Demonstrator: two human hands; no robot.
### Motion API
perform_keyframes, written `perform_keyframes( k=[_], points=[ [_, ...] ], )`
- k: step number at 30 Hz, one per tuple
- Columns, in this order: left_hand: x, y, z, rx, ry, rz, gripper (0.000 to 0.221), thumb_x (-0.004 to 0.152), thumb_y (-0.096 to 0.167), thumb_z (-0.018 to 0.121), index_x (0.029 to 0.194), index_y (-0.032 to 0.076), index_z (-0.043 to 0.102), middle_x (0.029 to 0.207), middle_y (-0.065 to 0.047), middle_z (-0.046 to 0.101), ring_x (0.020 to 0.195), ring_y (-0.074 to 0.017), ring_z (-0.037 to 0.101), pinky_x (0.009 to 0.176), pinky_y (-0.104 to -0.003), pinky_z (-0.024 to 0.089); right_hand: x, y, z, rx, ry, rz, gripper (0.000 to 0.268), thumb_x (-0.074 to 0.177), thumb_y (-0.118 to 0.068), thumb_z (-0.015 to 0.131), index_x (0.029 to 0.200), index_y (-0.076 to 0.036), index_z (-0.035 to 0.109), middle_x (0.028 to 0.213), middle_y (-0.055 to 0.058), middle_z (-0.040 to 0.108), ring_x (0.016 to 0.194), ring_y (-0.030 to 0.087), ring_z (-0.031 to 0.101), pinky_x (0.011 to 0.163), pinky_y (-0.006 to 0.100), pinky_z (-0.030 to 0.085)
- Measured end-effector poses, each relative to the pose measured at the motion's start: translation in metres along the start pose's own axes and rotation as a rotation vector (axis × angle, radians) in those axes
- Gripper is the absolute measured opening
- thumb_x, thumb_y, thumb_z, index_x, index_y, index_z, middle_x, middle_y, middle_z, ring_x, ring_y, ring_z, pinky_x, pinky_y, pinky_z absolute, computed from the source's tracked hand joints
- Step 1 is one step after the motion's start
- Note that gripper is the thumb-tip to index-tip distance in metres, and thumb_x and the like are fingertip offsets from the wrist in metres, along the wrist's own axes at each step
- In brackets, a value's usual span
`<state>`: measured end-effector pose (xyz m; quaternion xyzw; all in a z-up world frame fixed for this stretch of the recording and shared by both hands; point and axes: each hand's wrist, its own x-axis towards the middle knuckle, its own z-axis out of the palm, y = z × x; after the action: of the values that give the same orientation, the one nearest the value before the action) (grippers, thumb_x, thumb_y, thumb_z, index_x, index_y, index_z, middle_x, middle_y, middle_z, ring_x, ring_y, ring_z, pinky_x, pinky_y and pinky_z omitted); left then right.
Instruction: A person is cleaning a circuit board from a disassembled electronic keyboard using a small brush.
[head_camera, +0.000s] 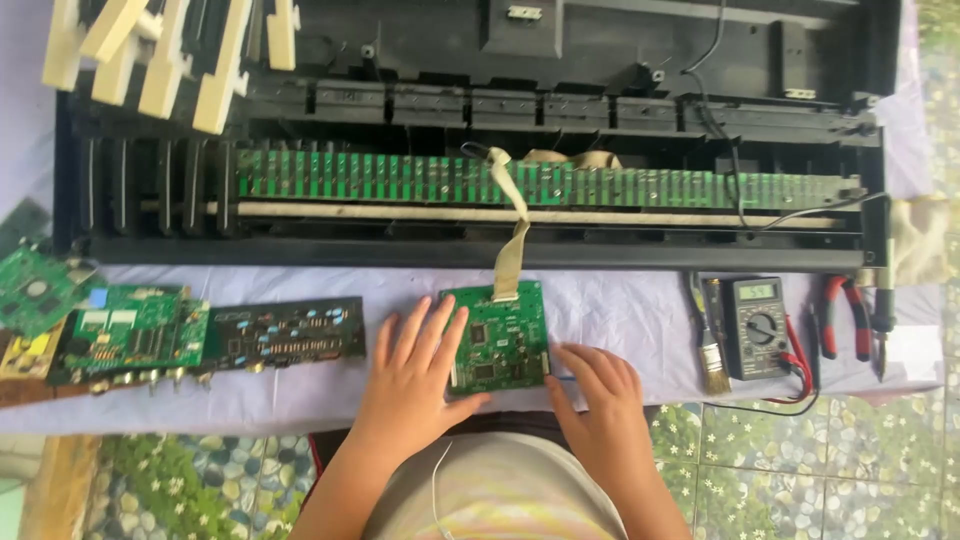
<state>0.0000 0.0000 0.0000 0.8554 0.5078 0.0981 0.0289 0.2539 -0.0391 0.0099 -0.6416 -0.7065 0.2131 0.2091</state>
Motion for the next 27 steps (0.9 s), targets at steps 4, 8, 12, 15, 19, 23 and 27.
perform_keyframes(
  k=[4,8,12,15,19,23,27],
  points=[
    [0.007,-0.011,0.006,-0.040,-0.002,0.026,0.105,0.078,0.078,0.069,0.152,0.008,0.045,0.161,-0.007,0.042,0.150,-0.0293,0.035,0.116,-0.057,0.030,0.003,0.043,-0.023,-0.076,0.256,0.081,0.026,0.096,-0.011,0.066,0.121,-0.009,0.071,0.118,0.008,0.072,0.106,0.028,0.066,0.099,0.044,0.049],
    [0.009,-0.019,0.016,-0.054,-0.019,0.021,0.108,0.077,0.081,0.067,0.154,0.010,0.042,0.164,-0.005,0.040,0.152,-0.0280,0.033,0.116,-0.056,0.028,0.009,0.089,-0.048,-0.270,0.315,0.284,0.030,0.104,-0.009,0.056,0.130,-0.006,0.069,0.130,0.010,0.070,0.120,0.032,0.063,0.103,0.050,0.047],
    [0.008,-0.022,0.020,-0.033,-0.101,-0.022,0.119,0.075,0.090,0.062,0.158,0.011,0.034,0.169,-0.009,0.028,0.156,-0.0273,0.025,0.119,-0.055,0.022,0.029,0.107,-0.047,-0.434,0.213,0.406,0.036,0.105,-0.022,0.054,0.136,-0.016,0.069,0.132,0.003,0.071,0.121,0.030,0.063,0.100,0.050,0.048],
    [0.010,-0.023,0.019,-0.053,-0.129,-0.022,0.122,0.075,0.093,0.063,0.159,0.010,0.031,0.170,-0.009,0.025,0.156,-0.0276,0.021,0.120,-0.054,0.018,0.044,0.107,-0.049,-0.425,0.127,0.535,0.040,0.102,-0.028,0.057,0.137,-0.011,0.066,0.132,0.007,0.069,0.115,0.034,0.064,0.091,0.051,0.050],
    [0.011,-0.022,0.014,-0.069,-0.074,-0.015,0.122,0.075,0.090,0.066,0.158,0.006,0.033,0.168,-0.011,0.029,0.156,-0.0291,0.024,0.121,-0.054,0.018,0.055,0.090,-0.054,-0.386,0.038,0.649,0.049,0.093,-0.028,0.057,0.139,-0.014,0.062,0.127,0.013,0.069,0.113,0.039,0.064,0.088,0.053,0.050],
    [0.011,-0.021,0.012,-0.066,-0.057,-0.006,0.125,0.075,0.090,0.066,0.158,0.003,0.032,0.168,-0.012,0.030,0.156,-0.0293,0.025,0.122,-0.054,0.018,0.044,0.058,-0.065,-0.408,0.253,0.509,0.040,0.094,-0.014,0.055,0.133,-0.013,0.064,0.116,0.003,0.068,0.082,0.030,0.063,0.062,0.049,0.047],
    [0.011,-0.022,0.012,-0.058,-0.067,-0.003,0.126,0.077,0.091,0.062,0.158,0.001,0.030,0.167,-0.013,0.032,0.156,-0.0287,0.025,0.124,-0.053,0.015,0.052,0.009,-0.084,-0.385,0.087,0.492,0.033,0.102,-0.022,0.056,0.132,-0.016,0.069,0.115,0.004,0.068,0.083,0.019,0.069,0.060,0.040,0.055]
  ],
)
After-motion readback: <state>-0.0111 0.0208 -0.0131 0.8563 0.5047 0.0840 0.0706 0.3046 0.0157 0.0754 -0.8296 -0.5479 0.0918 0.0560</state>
